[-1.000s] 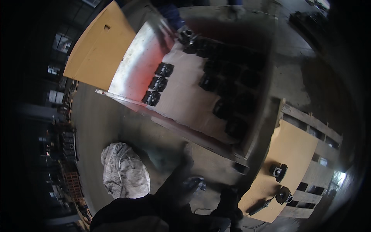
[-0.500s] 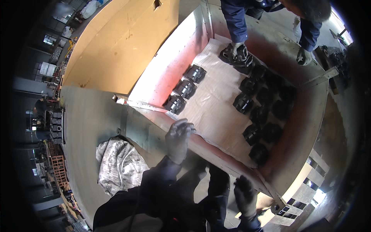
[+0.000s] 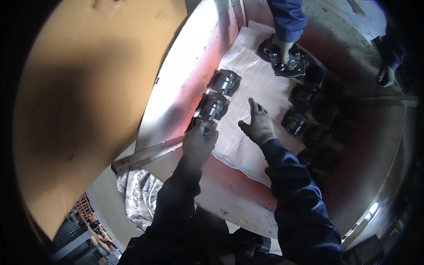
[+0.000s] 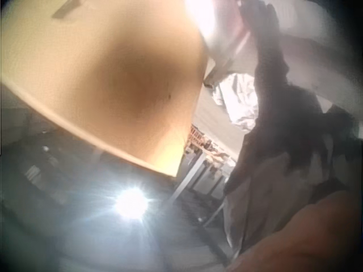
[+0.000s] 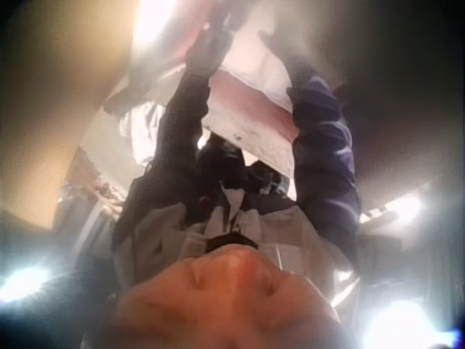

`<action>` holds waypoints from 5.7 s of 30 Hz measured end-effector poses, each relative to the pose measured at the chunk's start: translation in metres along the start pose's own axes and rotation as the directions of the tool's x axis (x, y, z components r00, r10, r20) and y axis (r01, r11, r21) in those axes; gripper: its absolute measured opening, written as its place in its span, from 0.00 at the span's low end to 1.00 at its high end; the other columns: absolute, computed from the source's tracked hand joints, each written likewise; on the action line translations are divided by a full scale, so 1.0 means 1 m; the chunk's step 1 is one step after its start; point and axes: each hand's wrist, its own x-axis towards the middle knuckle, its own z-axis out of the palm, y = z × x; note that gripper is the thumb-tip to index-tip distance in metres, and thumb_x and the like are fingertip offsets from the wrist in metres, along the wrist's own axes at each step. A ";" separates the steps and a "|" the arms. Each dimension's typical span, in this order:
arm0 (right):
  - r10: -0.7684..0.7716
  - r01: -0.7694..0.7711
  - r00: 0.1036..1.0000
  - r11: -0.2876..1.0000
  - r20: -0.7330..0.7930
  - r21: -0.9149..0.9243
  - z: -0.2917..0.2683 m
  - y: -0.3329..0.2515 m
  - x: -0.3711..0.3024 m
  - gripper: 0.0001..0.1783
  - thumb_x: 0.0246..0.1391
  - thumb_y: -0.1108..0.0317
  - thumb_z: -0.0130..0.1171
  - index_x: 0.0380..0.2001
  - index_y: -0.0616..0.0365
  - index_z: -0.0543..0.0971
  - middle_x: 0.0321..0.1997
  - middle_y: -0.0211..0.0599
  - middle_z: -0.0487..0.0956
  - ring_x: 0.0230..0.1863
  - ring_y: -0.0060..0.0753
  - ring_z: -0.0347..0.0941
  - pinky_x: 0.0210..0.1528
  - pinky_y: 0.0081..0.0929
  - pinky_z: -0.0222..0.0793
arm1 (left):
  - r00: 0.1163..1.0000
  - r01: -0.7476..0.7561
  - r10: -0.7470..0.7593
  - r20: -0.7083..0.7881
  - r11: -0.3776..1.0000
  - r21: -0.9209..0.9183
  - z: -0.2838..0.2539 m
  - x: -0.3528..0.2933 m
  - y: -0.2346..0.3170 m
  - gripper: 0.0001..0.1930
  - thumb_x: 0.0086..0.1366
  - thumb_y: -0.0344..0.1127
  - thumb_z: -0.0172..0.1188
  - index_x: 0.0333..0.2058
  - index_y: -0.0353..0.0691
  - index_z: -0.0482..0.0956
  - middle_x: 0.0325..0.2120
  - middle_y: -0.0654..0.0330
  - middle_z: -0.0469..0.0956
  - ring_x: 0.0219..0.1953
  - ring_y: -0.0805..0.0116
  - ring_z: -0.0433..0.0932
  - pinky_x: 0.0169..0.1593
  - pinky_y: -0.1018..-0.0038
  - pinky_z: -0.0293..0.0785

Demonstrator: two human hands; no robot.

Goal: The person uses a handheld rotary tool to grind the interior surfaces of several metal flanges placed on a cardboard sheet. They repeatedly pick up each flange, rotate it, and apply the tool to the inner bore and edges, then set the parts aside or into a nearby bin.

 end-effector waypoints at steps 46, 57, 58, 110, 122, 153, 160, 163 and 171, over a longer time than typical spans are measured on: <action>0.704 -0.320 0.710 0.300 0.018 0.899 -0.067 -0.009 -0.282 0.60 0.45 0.62 0.78 0.80 0.57 0.60 0.75 0.57 0.74 0.74 0.55 0.74 0.72 0.51 0.75 | 0.874 -0.229 -0.072 0.480 0.810 0.540 0.103 0.142 -0.016 0.64 0.52 0.38 0.82 0.82 0.53 0.48 0.74 0.44 0.62 0.71 0.43 0.73 0.73 0.49 0.75; 0.735 0.159 0.639 0.162 -0.227 0.974 -0.149 -0.127 -0.527 0.40 0.67 0.60 0.72 0.77 0.61 0.71 0.70 0.50 0.81 0.71 0.49 0.77 0.70 0.43 0.77 | 0.762 -0.107 0.463 0.453 0.779 -0.618 -0.016 -0.124 0.177 0.56 0.65 0.53 0.77 0.81 0.40 0.52 0.67 0.49 0.74 0.68 0.50 0.77 0.72 0.49 0.73; 0.732 0.007 0.671 0.150 -0.116 0.989 -0.151 -0.134 -0.555 0.49 0.68 0.53 0.73 0.83 0.57 0.60 0.76 0.48 0.75 0.76 0.43 0.71 0.69 0.40 0.77 | 0.749 0.068 0.358 0.558 0.796 -0.602 -0.027 -0.139 0.178 0.64 0.57 0.46 0.81 0.82 0.39 0.45 0.70 0.47 0.70 0.71 0.50 0.73 0.74 0.51 0.72; 0.917 0.352 0.091 -0.394 0.387 0.849 0.141 0.032 -1.114 0.32 0.63 0.69 0.70 0.69 0.53 0.73 0.63 0.40 0.77 0.61 0.38 0.77 0.56 0.37 0.82 | 0.382 -0.515 0.393 0.837 0.842 -0.160 0.163 -0.620 0.184 0.59 0.53 0.32 0.80 0.79 0.31 0.55 0.64 0.44 0.74 0.66 0.49 0.76 0.70 0.54 0.75; 0.958 0.455 -0.144 -0.159 0.248 0.876 0.189 0.281 -1.171 0.34 0.60 0.72 0.69 0.69 0.51 0.74 0.56 0.34 0.82 0.47 0.32 0.84 0.46 0.31 0.85 | 0.516 0.018 -0.069 0.854 0.997 0.070 0.411 -0.734 0.204 0.67 0.46 0.17 0.73 0.83 0.43 0.45 0.62 0.52 0.75 0.56 0.56 0.83 0.57 0.64 0.86; 0.910 -0.584 0.038 0.356 -0.413 0.729 0.308 0.782 -1.052 0.05 0.62 0.69 0.73 0.35 0.59 0.87 0.38 0.47 0.87 0.44 0.50 0.85 0.47 0.43 0.81 | 0.069 0.568 0.145 0.987 0.808 -0.159 1.035 -0.563 0.279 0.29 0.69 0.31 0.59 0.68 0.31 0.72 0.60 0.41 0.81 0.66 0.37 0.80 0.71 0.41 0.78; 0.944 -0.425 -0.050 0.276 -0.327 0.862 0.322 0.790 -1.045 0.03 0.61 0.78 0.70 0.38 0.61 0.87 0.38 0.43 0.86 0.44 0.48 0.85 0.49 0.39 0.82 | 0.156 0.693 0.104 0.982 0.696 -0.184 1.067 -0.569 0.250 0.19 0.71 0.27 0.59 0.59 0.33 0.76 0.53 0.48 0.81 0.60 0.43 0.84 0.64 0.46 0.84; 0.987 -0.102 -0.095 0.118 -0.128 0.988 0.332 0.797 -1.046 0.13 0.61 0.79 0.66 0.49 0.60 0.84 0.47 0.43 0.85 0.51 0.47 0.85 0.55 0.41 0.83 | 0.208 0.621 0.080 0.975 0.759 -0.194 1.071 -0.560 0.220 0.22 0.71 0.29 0.55 0.62 0.32 0.75 0.57 0.45 0.80 0.62 0.41 0.82 0.68 0.43 0.81; 0.994 0.239 -0.097 0.070 -0.048 0.969 0.337 0.805 -1.002 0.22 0.64 0.77 0.63 0.61 0.65 0.77 0.63 0.46 0.83 0.61 0.44 0.84 0.65 0.40 0.82 | 0.332 0.614 -0.089 0.939 0.776 -0.143 1.068 -0.538 0.181 0.19 0.72 0.32 0.54 0.59 0.34 0.77 0.59 0.47 0.81 0.67 0.41 0.79 0.73 0.38 0.77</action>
